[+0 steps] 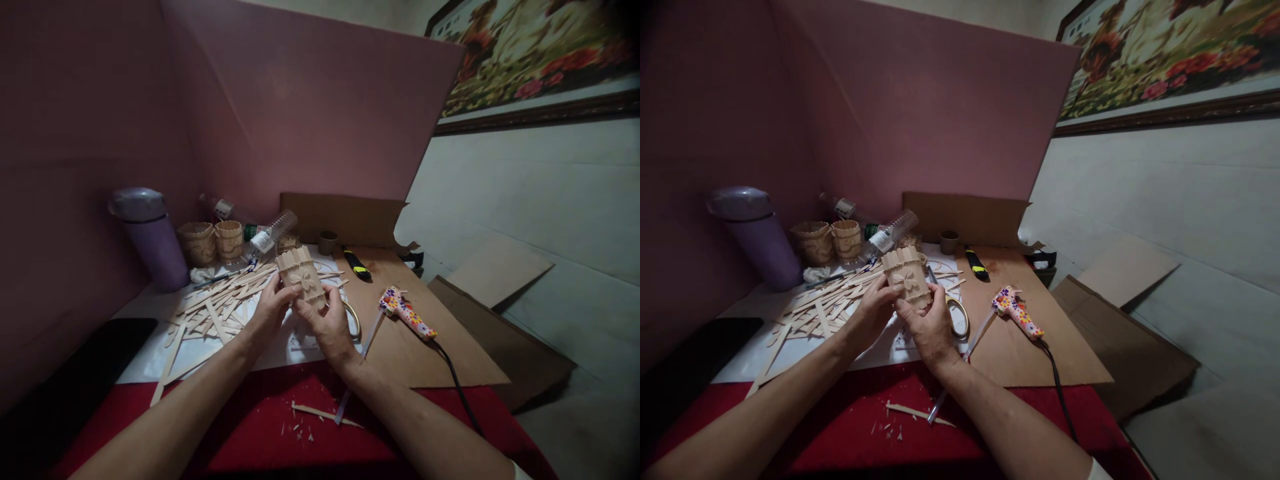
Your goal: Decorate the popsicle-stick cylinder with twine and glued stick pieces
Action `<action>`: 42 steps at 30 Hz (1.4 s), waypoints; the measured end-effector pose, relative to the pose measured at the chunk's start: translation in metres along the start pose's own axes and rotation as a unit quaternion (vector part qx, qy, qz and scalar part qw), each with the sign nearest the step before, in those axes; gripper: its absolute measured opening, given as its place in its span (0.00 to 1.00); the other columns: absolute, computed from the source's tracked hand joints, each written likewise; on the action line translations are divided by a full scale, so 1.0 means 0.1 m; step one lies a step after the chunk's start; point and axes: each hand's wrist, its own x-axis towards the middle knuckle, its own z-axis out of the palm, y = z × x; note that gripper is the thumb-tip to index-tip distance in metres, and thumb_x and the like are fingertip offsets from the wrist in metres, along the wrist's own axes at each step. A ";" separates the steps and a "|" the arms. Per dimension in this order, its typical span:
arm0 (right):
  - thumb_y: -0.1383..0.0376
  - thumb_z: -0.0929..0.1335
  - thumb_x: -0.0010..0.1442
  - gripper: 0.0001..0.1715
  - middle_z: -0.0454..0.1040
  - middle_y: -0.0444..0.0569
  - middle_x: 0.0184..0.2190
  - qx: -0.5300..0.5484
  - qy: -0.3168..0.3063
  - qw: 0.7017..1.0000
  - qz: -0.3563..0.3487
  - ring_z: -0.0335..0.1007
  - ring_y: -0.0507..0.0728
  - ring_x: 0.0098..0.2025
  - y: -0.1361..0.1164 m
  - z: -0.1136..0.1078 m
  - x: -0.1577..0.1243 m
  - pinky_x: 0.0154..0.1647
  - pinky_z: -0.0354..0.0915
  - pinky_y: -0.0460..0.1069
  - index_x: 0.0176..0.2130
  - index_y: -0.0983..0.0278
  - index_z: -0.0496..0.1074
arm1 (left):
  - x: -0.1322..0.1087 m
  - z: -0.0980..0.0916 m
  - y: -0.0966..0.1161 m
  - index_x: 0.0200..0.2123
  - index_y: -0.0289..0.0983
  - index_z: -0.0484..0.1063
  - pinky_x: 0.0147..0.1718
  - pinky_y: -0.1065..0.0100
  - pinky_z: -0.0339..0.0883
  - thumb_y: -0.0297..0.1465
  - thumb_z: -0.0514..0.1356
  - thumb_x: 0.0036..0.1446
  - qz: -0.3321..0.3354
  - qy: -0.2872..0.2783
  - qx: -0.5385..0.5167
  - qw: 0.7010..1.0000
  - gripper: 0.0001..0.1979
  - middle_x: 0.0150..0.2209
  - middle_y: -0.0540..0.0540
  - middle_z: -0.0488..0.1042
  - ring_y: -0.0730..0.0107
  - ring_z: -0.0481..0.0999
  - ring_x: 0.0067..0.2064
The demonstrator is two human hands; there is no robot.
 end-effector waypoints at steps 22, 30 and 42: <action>0.39 0.67 0.55 0.37 0.75 0.54 0.45 -0.036 -0.030 0.998 -0.045 0.73 0.61 0.44 0.09 -0.03 0.02 0.44 0.68 0.53 0.50 0.63 0.64 | -0.03 0.02 0.05 0.41 0.37 0.71 0.29 0.68 0.66 0.35 0.64 0.47 -0.067 0.031 0.006 0.997 0.17 0.34 0.47 0.77 0.66 0.75 0.32; 0.40 0.64 0.57 0.33 0.75 0.55 0.45 -0.033 0.057 0.996 -0.064 0.70 0.62 0.49 0.07 -0.05 0.13 0.51 0.65 0.55 0.46 0.64 0.70 | -0.02 -0.01 0.03 0.38 0.36 0.74 0.27 0.70 0.65 0.36 0.65 0.46 -0.072 0.026 0.006 0.997 0.16 0.31 0.47 0.77 0.68 0.73 0.29; 0.46 0.69 0.56 0.29 0.77 0.55 0.45 0.051 -0.004 0.998 -0.040 0.73 0.62 0.48 0.05 -0.04 0.16 0.50 0.67 0.54 0.45 0.65 0.69 | -0.05 0.05 0.07 0.40 0.32 0.75 0.29 0.69 0.68 0.31 0.64 0.45 -0.108 -0.006 -0.034 0.994 0.17 0.32 0.43 0.79 0.67 0.74 0.30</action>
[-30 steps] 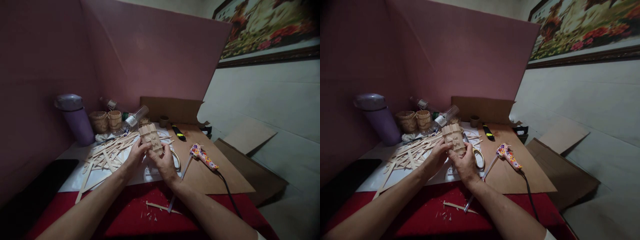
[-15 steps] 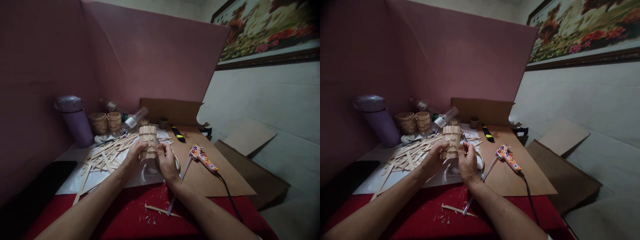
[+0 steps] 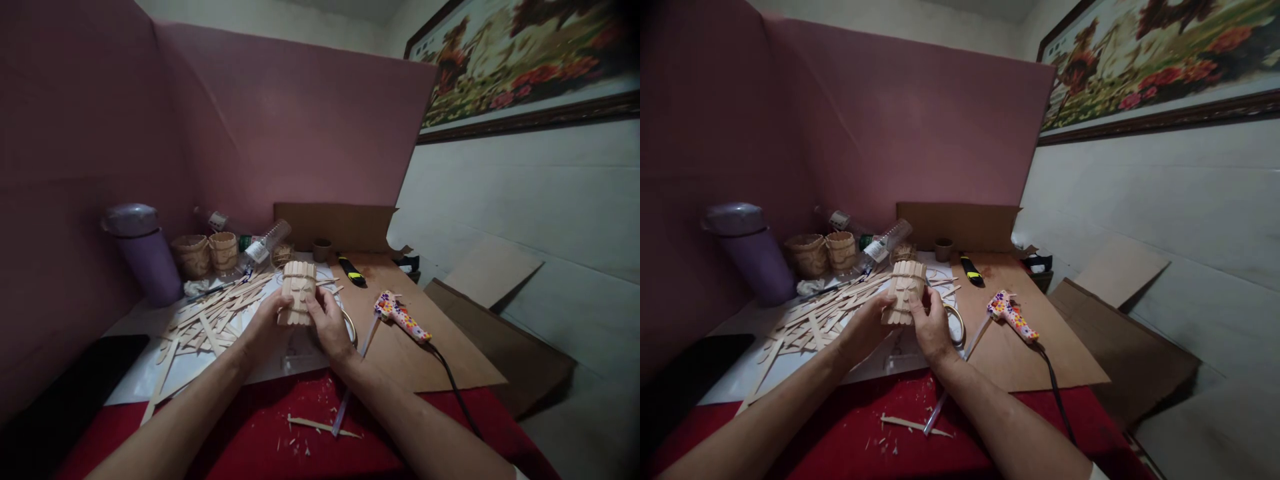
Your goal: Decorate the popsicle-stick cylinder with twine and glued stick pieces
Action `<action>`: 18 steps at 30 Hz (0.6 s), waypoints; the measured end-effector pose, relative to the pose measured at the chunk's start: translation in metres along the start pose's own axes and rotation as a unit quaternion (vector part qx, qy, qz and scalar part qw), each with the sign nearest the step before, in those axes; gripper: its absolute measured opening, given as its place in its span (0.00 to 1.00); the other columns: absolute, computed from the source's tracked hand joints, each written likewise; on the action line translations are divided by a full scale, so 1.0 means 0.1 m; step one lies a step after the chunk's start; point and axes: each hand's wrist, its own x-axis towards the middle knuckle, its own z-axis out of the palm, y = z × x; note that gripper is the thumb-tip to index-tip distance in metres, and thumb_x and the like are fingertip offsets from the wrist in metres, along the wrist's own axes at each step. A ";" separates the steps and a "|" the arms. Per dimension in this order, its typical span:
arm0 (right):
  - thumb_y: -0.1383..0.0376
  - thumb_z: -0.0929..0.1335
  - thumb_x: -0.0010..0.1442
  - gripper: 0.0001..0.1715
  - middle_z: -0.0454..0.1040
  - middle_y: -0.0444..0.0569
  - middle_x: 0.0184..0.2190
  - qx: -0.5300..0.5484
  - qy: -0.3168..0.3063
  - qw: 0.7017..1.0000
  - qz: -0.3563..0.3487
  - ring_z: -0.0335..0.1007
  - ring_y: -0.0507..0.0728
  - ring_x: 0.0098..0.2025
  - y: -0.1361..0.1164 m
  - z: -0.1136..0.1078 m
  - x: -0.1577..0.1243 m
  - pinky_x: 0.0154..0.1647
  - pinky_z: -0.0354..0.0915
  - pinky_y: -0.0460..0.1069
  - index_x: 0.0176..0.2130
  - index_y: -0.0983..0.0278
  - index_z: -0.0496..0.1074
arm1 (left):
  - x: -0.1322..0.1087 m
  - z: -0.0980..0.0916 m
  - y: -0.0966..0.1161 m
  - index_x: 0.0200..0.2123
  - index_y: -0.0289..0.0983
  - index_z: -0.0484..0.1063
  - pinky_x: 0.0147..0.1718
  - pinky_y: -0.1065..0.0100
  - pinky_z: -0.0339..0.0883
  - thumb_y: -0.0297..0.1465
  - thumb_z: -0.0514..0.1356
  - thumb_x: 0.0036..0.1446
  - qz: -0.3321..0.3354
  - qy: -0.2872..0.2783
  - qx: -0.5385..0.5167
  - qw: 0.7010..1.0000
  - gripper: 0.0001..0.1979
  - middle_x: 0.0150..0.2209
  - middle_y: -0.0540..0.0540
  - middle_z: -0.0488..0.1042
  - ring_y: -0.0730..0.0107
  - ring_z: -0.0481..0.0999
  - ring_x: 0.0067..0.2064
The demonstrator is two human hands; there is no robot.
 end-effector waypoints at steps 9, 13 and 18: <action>0.53 0.78 0.45 0.42 0.78 0.52 0.47 -0.011 -0.083 0.996 0.010 0.76 0.61 0.47 0.01 0.01 -0.06 0.48 0.70 0.54 0.55 0.60 0.64 | -0.02 0.02 0.01 0.45 0.35 0.71 0.35 0.66 0.70 0.30 0.60 0.47 0.028 -0.015 0.002 0.999 0.19 0.38 0.44 0.79 0.61 0.78 0.39; 0.58 0.76 0.47 0.39 0.77 0.52 0.49 -0.033 -0.058 0.998 0.007 0.75 0.61 0.49 -0.02 0.02 -0.07 0.49 0.70 0.54 0.54 0.60 0.63 | 0.02 0.02 -0.02 0.47 0.35 0.71 0.39 0.67 0.70 0.29 0.59 0.47 0.059 -0.046 0.027 0.997 0.21 0.41 0.44 0.78 0.60 0.77 0.44; 0.61 0.75 0.45 0.38 0.76 0.54 0.49 -0.040 -0.030 0.999 -0.011 0.74 0.61 0.49 -0.07 0.03 -0.04 0.50 0.69 0.54 0.53 0.62 0.62 | 0.07 0.03 -0.04 0.49 0.36 0.72 0.42 0.66 0.69 0.28 0.60 0.46 0.076 -0.056 0.053 0.994 0.23 0.43 0.43 0.79 0.59 0.77 0.46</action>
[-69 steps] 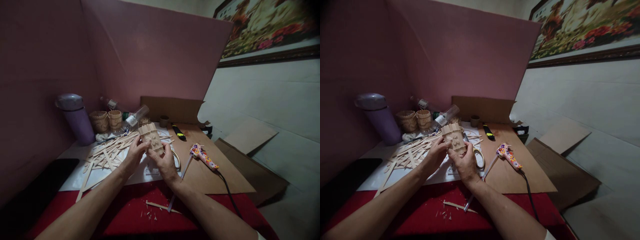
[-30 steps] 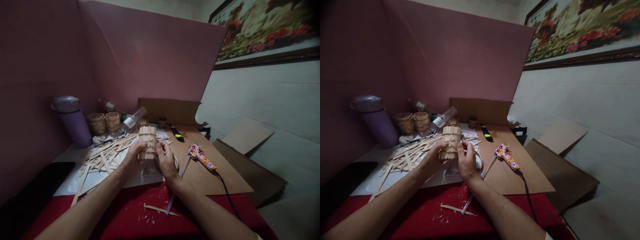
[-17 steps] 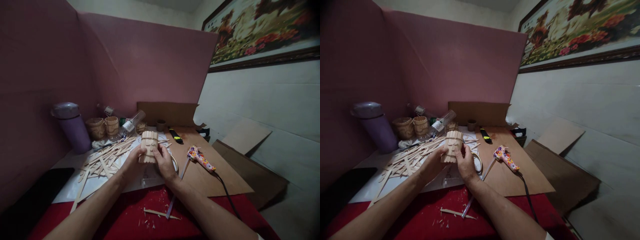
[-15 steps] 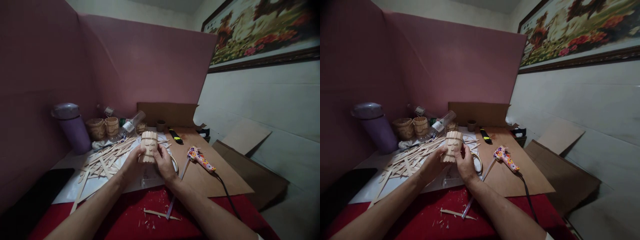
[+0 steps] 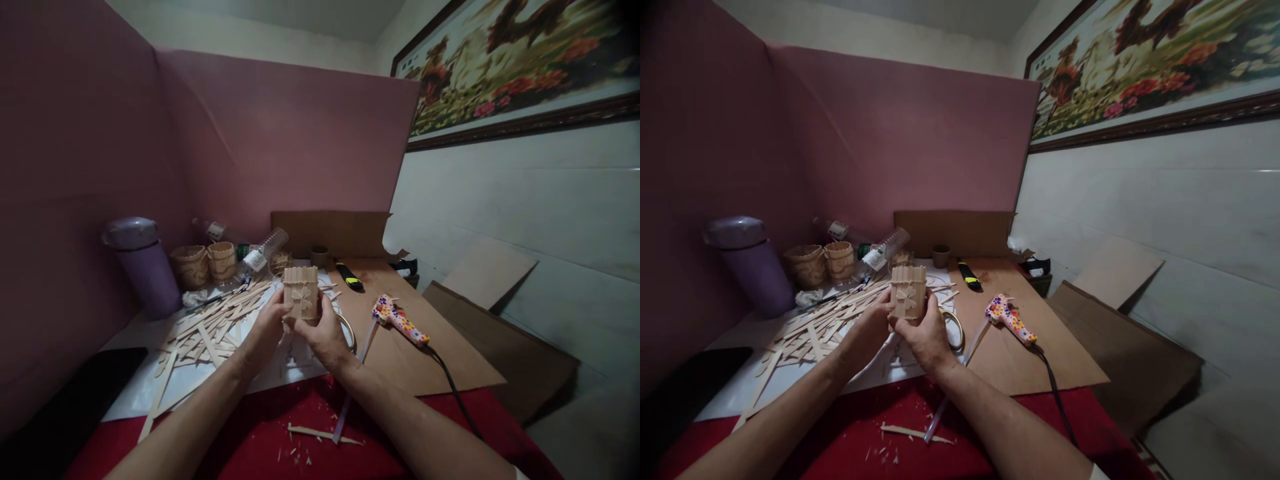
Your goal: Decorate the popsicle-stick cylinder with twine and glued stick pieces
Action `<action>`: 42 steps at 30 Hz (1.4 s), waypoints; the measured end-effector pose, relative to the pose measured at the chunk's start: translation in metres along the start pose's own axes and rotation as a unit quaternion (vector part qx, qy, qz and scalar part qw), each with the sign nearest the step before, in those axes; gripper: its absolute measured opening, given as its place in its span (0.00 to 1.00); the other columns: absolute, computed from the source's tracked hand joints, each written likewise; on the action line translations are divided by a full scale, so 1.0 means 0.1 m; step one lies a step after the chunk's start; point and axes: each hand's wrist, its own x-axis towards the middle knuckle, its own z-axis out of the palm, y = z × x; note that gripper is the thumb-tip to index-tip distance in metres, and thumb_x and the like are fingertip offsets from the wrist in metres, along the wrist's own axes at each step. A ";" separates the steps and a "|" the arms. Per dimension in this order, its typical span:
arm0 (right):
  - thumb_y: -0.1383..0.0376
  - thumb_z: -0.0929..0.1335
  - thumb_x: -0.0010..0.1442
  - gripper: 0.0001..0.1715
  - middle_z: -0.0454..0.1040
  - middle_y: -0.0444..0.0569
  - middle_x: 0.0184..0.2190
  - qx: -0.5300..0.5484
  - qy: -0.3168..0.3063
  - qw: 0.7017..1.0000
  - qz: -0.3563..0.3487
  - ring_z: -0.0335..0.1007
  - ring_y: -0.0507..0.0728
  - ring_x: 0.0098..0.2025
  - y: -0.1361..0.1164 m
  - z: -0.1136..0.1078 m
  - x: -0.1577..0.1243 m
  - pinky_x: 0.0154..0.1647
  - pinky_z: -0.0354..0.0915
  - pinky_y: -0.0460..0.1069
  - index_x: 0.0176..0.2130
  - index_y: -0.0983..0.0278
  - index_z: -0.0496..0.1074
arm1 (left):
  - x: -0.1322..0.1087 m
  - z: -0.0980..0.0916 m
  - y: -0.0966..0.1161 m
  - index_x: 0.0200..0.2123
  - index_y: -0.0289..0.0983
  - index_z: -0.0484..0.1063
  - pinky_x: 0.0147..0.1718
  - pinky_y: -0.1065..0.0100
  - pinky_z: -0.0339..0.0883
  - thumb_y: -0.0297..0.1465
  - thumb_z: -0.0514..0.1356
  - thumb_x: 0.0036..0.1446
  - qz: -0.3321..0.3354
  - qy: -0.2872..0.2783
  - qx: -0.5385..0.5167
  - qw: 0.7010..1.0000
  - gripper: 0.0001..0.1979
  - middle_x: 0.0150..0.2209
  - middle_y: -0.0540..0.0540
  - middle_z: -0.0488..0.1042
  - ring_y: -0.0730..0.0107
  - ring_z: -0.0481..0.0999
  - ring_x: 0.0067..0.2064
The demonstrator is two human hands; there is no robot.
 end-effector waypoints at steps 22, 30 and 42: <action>0.61 0.73 0.43 0.45 0.73 0.55 0.52 -0.158 0.002 0.987 -0.001 0.69 0.65 0.54 -0.03 0.00 -0.08 0.54 0.66 0.58 0.60 0.63 0.61 | 0.08 -0.23 -0.12 0.47 0.34 0.73 0.39 0.66 0.69 0.38 0.70 0.45 0.025 0.104 0.065 0.992 0.26 0.42 0.40 0.79 0.61 0.78 0.40; 0.59 0.75 0.43 0.46 0.75 0.54 0.49 -0.127 -0.001 0.992 0.021 0.73 0.64 0.50 -0.02 0.01 -0.08 0.50 0.68 0.57 0.59 0.63 0.61 | 0.07 -0.20 -0.14 0.46 0.34 0.74 0.38 0.66 0.70 0.40 0.71 0.44 0.025 0.110 0.072 0.991 0.26 0.41 0.40 0.79 0.60 0.78 0.40; 0.51 0.73 0.48 0.33 0.77 0.55 0.46 -0.064 0.248 0.966 -0.037 0.74 0.61 0.44 -0.11 -0.30 0.19 0.48 0.67 0.54 0.47 0.64 0.64 | 0.26 -0.64 0.26 0.31 0.35 0.69 0.33 0.67 0.65 0.38 0.59 0.46 0.114 0.331 0.257 0.901 0.12 0.26 0.49 0.72 0.70 0.71 0.29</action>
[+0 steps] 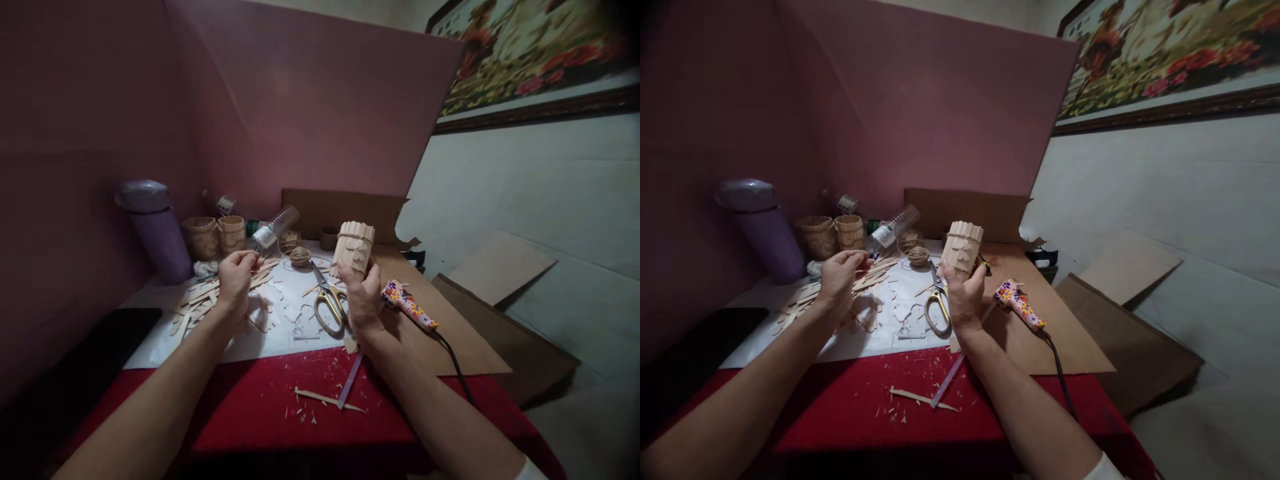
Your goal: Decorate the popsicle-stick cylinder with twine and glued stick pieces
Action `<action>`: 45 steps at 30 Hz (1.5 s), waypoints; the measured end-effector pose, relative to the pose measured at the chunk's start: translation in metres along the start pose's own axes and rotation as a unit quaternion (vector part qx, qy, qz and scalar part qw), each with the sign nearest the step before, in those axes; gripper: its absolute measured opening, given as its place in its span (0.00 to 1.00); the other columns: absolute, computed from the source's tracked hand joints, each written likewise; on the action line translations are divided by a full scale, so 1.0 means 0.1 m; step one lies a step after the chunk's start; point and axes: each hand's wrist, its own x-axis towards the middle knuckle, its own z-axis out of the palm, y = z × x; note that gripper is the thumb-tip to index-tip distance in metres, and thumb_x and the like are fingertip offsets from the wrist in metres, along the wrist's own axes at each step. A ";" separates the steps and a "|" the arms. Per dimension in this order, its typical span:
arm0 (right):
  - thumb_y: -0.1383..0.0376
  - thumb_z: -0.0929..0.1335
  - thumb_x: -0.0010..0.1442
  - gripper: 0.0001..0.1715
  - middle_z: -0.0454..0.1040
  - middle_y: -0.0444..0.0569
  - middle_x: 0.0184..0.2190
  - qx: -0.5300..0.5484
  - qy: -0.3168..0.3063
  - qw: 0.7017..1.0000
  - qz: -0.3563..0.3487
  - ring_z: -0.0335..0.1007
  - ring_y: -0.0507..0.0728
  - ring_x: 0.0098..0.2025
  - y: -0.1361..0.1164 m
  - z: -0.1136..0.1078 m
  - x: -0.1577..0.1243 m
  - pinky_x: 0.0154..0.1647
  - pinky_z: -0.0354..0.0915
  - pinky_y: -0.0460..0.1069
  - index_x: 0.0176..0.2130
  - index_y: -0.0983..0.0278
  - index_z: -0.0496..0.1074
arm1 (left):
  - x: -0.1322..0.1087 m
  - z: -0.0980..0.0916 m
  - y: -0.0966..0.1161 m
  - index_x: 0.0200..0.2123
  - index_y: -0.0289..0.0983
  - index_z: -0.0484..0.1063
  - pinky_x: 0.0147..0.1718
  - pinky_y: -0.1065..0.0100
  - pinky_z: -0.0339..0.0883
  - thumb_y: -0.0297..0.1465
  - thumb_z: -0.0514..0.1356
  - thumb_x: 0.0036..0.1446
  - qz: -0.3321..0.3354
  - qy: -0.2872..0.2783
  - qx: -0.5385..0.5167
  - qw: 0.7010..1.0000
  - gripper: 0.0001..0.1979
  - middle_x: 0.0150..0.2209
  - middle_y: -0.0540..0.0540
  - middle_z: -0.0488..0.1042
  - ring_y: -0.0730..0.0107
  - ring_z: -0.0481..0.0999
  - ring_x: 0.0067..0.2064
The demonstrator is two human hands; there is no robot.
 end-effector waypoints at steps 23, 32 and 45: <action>0.54 0.75 0.48 0.35 0.74 0.56 0.49 0.101 0.064 0.990 -0.071 0.73 0.60 0.49 0.16 0.01 0.20 0.54 0.66 0.57 0.51 0.65 0.64 | -0.06 -0.09 0.01 0.08 0.41 0.66 0.27 0.65 0.57 0.35 0.68 0.39 0.028 -0.195 0.508 0.838 0.16 0.14 0.46 0.68 0.61 0.71 0.24; 0.54 0.74 0.50 0.37 0.72 0.56 0.51 0.095 0.051 0.991 -0.077 0.73 0.60 0.50 0.16 0.00 0.19 0.55 0.66 0.57 0.53 0.65 0.62 | -0.14 -0.03 0.01 0.11 0.41 0.67 0.31 0.64 0.59 0.37 0.67 0.45 0.045 -0.227 0.528 0.817 0.17 0.14 0.45 0.68 0.57 0.73 0.27; 0.55 0.75 0.48 0.34 0.73 0.55 0.49 0.116 0.071 0.987 -0.089 0.73 0.60 0.50 0.15 0.00 0.19 0.56 0.66 0.58 0.50 0.65 0.64 | -0.17 0.00 -0.06 0.06 0.42 0.62 0.29 0.63 0.61 0.25 0.70 0.31 0.042 -0.186 0.413 0.891 0.18 0.10 0.49 0.61 0.56 0.72 0.23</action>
